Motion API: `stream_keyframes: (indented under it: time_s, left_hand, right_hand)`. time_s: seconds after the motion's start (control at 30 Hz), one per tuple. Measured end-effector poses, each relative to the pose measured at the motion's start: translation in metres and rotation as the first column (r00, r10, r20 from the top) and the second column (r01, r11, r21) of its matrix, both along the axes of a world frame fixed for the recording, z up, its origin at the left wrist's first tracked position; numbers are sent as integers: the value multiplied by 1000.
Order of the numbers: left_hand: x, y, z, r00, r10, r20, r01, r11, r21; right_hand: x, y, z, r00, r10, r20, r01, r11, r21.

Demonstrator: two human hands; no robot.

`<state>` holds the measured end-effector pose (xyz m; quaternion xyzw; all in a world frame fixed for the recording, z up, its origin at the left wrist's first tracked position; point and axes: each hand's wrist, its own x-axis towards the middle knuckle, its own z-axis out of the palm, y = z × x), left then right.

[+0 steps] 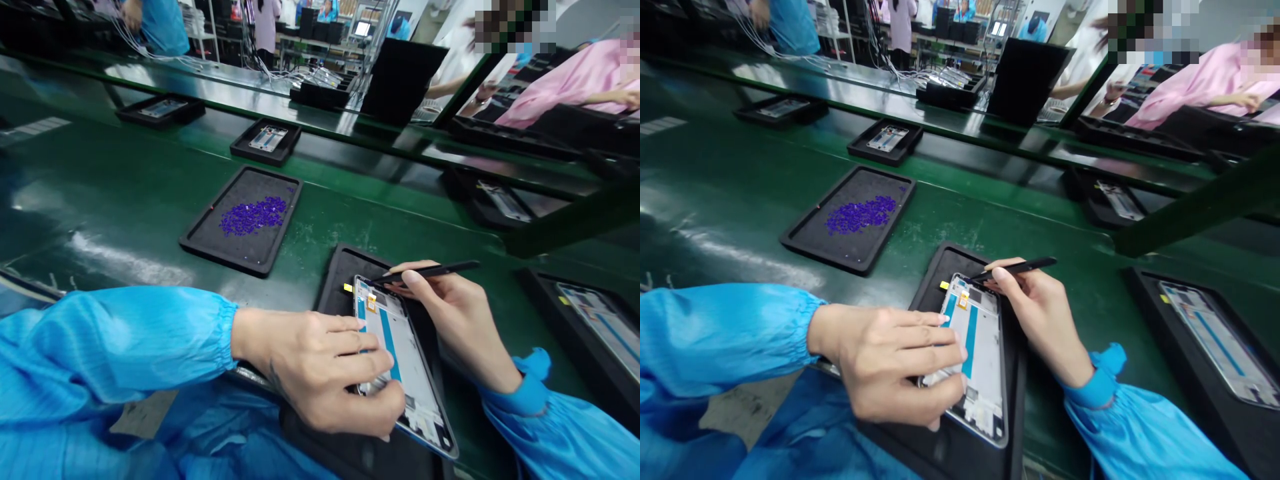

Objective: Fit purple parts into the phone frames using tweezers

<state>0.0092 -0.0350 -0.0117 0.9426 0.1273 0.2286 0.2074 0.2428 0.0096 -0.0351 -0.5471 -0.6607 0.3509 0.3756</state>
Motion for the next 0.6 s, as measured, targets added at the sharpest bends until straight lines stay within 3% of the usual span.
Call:
stream_keyframes:
  time_s: [0.1,0.2,0.3,0.37,0.6]
  left_hand:
    - [1,-2,-3,998,7,62,-10,998,56]
    - [3,-3,-10,997,18,79,-36,973,228]
    - [6,2,-19,952,-70,297,-109,832,544]
    - [9,5,-23,892,-145,427,-194,731,655]
    - [11,8,-26,878,-145,456,-228,711,665]
  right_hand:
    - [1,1,-1,1000,14,19,-14,1000,19]
    - [3,2,-2,998,25,50,-26,999,32]
    - [4,2,-3,997,39,62,-43,998,55]
    - [5,2,-3,996,49,76,-54,996,73]
    - [2,0,5,999,33,9,-33,999,35]
